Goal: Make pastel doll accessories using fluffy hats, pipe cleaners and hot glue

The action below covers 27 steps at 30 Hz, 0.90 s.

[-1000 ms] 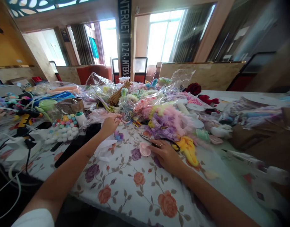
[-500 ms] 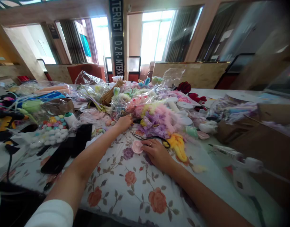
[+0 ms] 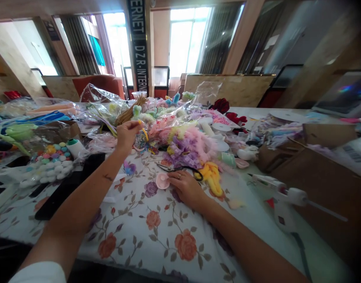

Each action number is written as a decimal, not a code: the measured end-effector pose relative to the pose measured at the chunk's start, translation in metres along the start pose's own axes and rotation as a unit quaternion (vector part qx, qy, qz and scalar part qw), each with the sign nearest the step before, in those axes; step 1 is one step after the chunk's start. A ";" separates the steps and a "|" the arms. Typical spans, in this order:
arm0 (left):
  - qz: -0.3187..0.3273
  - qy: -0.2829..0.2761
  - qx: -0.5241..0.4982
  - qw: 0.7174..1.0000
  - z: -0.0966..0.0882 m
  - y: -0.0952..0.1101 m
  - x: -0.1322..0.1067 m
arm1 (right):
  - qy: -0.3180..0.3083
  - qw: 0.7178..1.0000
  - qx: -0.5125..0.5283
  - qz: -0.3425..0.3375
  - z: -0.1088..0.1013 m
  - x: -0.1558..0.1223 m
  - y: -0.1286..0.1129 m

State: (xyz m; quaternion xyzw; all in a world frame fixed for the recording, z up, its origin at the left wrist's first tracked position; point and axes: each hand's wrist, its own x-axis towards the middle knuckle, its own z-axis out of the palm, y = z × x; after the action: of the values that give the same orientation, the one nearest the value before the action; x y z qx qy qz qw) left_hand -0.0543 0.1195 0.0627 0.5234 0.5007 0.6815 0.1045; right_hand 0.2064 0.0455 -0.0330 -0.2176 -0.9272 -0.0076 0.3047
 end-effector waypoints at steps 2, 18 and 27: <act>-0.027 0.072 -0.106 0.991 -0.014 0.017 -0.001 | -0.001 1.000 0.007 0.009 0.000 -0.001 0.000; 0.631 -0.146 0.147 0.747 -0.061 0.126 -0.096 | 0.026 0.999 0.026 0.038 0.002 -0.001 -0.001; 0.742 -0.166 0.263 0.594 -0.083 0.067 -0.088 | 0.010 0.999 0.020 0.049 -0.002 0.004 -0.006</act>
State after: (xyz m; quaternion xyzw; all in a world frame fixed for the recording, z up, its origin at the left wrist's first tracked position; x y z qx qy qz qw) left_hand -0.0592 -0.0186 0.0666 0.8227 0.0704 0.2639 -0.4986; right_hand 0.2025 0.0413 -0.0285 -0.2561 -0.9124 0.0238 0.3184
